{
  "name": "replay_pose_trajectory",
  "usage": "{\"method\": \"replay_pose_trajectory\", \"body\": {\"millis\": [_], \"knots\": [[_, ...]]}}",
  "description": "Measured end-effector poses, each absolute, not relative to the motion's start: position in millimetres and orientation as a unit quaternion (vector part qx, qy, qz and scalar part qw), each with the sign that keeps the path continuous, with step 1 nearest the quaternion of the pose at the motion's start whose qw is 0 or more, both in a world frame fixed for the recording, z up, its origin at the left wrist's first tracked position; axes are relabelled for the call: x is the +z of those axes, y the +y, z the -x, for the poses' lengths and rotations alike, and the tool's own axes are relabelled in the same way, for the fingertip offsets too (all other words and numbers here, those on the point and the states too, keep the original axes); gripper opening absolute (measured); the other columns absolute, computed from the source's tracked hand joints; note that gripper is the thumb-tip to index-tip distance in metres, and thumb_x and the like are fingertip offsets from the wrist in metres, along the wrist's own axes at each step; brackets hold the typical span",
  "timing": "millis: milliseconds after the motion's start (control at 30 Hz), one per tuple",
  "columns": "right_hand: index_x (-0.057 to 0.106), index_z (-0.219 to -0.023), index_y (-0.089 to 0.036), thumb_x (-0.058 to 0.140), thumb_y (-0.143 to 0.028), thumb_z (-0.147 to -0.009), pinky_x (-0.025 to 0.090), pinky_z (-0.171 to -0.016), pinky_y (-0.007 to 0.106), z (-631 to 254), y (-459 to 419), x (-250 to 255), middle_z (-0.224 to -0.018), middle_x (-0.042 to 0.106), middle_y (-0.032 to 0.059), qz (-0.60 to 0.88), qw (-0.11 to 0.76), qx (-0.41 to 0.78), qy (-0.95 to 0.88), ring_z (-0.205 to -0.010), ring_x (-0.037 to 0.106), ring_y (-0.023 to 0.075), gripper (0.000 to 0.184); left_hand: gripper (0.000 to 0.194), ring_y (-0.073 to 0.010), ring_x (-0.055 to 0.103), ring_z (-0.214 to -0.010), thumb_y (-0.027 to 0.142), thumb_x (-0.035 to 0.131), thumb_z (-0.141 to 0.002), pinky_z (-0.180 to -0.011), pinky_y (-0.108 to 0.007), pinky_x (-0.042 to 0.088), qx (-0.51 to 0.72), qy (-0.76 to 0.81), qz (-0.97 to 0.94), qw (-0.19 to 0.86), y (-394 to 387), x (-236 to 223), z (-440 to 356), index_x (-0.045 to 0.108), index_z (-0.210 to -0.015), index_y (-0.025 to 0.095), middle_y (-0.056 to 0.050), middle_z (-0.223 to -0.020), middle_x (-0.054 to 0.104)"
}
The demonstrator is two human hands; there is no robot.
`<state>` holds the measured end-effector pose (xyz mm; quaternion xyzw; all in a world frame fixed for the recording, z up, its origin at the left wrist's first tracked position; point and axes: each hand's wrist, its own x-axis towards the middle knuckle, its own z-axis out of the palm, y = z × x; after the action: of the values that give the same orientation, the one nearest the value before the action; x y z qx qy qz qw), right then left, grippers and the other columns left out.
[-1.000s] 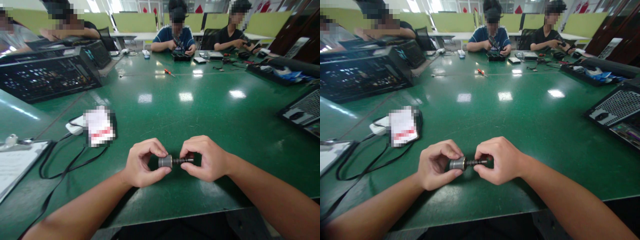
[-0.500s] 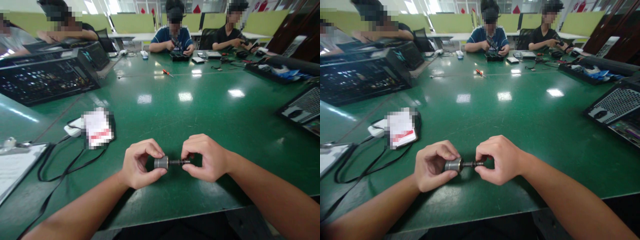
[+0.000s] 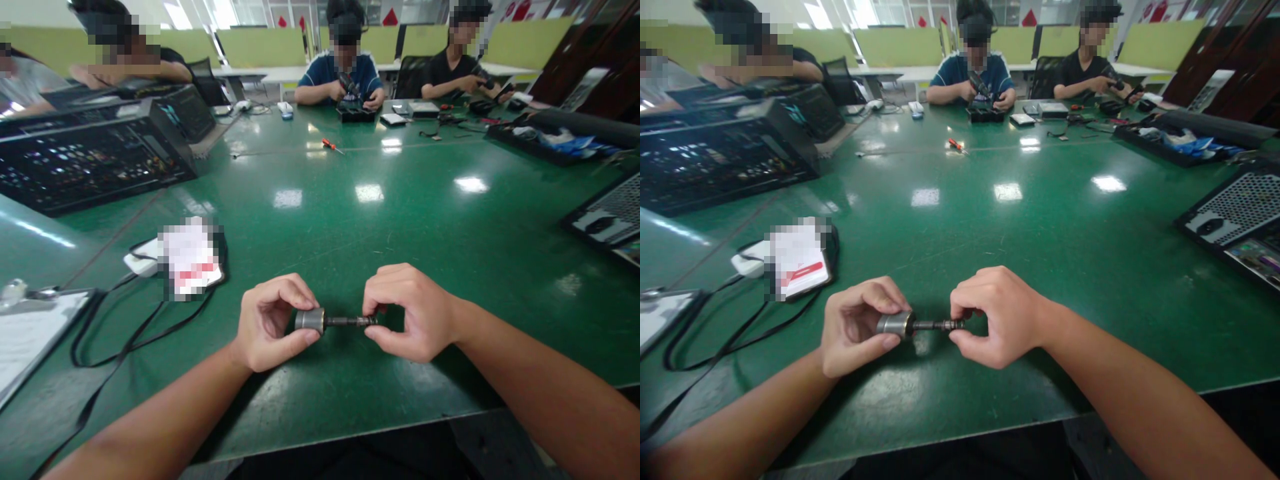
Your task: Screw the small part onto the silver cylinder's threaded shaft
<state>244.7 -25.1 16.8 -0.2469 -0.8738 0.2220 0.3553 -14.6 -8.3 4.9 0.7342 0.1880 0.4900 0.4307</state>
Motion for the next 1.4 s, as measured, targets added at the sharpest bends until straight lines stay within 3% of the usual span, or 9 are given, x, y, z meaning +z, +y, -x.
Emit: {"method": "replay_pose_trajectory", "body": {"millis": [300, 467, 567, 633, 700, 800, 1000, 1167, 1400], "knots": [[0.059, -0.072, -0.018, 0.067, -0.022, -0.076, 0.041, -0.064, 0.028, -247, -24, 19, -0.064, 0.061, -0.0008, 0.238, 0.369, 0.257, -0.861, -0.058, 0.053, 0.0121, 0.009, 0.020, -0.0156, 0.068, -0.062, 0.018, 0.086, -0.074, -0.052, -0.024, 0.057, 0.497, 0.192, -0.669, 0.518, -8, -2, 21, 0.073, -0.090, 0.018, -0.006, -0.082, 0.070], [0.059, -0.066, -0.017, 0.064, -0.026, -0.082, 0.045, -0.062, 0.026, -258, -16, 19, -0.063, 0.065, 0.0017, 0.197, 0.345, 0.449, -0.800, -0.060, 0.060, 0.0130, 0.019, 0.023, -0.0146, 0.068, -0.056, 0.024, 0.089, -0.070, -0.047, -0.024, 0.058, 0.548, 0.218, -0.567, 0.575, -3, -6, 19, 0.075, -0.087, 0.020, -0.002, -0.079, 0.068], [0.062, -0.065, -0.016, 0.067, -0.036, -0.084, 0.045, -0.051, 0.024, -263, -2, 7, -0.060, 0.066, 0.0027, 0.231, 0.264, 0.612, -0.709, -0.052, 0.059, 0.0131, 0.029, 0.025, -0.0137, 0.067, -0.056, 0.024, 0.092, -0.063, -0.047, -0.023, 0.059, 0.581, 0.271, -0.506, 0.577, 9, -6, 18, 0.073, -0.078, 0.019, 0.000, -0.076, 0.068], [0.060, -0.060, -0.016, 0.069, -0.047, -0.083, 0.042, -0.042, 0.024, -265, 14, -7, -0.052, 0.062, 0.0028, 0.295, 0.292, 0.673, -0.612, -0.045, 0.055, 0.0139, 0.040, 0.025, -0.0129, 0.068, -0.055, 0.021, 0.092, -0.061, -0.051, -0.023, 0.060, 0.587, 0.332, -0.473, 0.567, 23, -6, 20, 0.072, -0.076, 0.018, 0.001, -0.073, 0.070], [0.056, -0.056, -0.018, 0.068, -0.058, -0.083, 0.040, -0.038, 0.024, -268, 36, -22, -0.047, 0.058, 0.0026, 0.363, 0.377, 0.666, -0.532, -0.042, 0.054, 0.0146, 0.049, 0.026, -0.0131, 0.069, -0.055, 0.019, 0.091, -0.060, -0.054, -0.022, 0.059, 0.579, 0.395, -0.456, 0.549, 44, -8, 22, 0.071, -0.076, 0.016, 0.000, -0.071, 0.072], [0.060, -0.067, -0.018, 0.066, -0.059, -0.089, 0.044, -0.041, 0.023, -275, 76, -36, -0.057, 0.067, 0.0060, 0.417, 0.455, 0.621, -0.483, -0.047, 0.061, 0.0150, 0.047, 0.029, -0.0159, 0.073, -0.060, 0.017, 0.090, -0.058, -0.056, -0.022, 0.059, 0.563, 0.450, -0.452, 0.526, 90, -12, 20, 0.070, -0.079, 0.014, -0.003, -0.073, 0.074], [0.070, -0.098, -0.018, 0.076, -0.022, -0.087, 0.045, -0.053, 0.017, -290, 151, -38, -0.087, 0.077, 0.0043, 0.473, 0.579, 0.531, -0.399, -0.070, 0.070, 0.0110, 0.013, 0.031, -0.0135, 0.074, -0.075, 0.015, 0.085, -0.068, -0.070, -0.024, 0.060, 0.580, 0.448, -0.463, 0.498, 183, -22, -7, 0.067, -0.092, 0.016, -0.002, -0.088, 0.074], [0.066, -0.096, -0.020, 0.070, -0.019, -0.090, 0.047, -0.060, 0.018, -293, 187, -41, -0.083, 0.073, -0.0014, 0.479, 0.631, 0.496, -0.356, -0.068, 0.067, 0.0081, 0.008, 0.032, -0.0161, 0.074, -0.073, 0.011, 0.087, -0.069, -0.071, -0.030, 0.062, 0.543, 0.455, -0.484, 0.513, 225, -28, -24, 0.068, -0.094, 0.015, -0.005, -0.088, 0.074], [0.065, -0.098, -0.023, 0.073, -0.020, -0.086, 0.056, -0.084, 0.031, -265, 204, -45, -0.105, 0.076, 0.0022, 0.451, 0.629, 0.511, -0.375, -0.094, 0.075, 0.0149, 0.014, 0.033, -0.0181, 0.076, -0.078, 0.015, 0.088, -0.071, -0.076, -0.032, 0.064, 0.526, 0.430, -0.510, 0.528, 236, -33, -26, 0.070, -0.099, 0.014, -0.008, -0.094, 0.077]]}}
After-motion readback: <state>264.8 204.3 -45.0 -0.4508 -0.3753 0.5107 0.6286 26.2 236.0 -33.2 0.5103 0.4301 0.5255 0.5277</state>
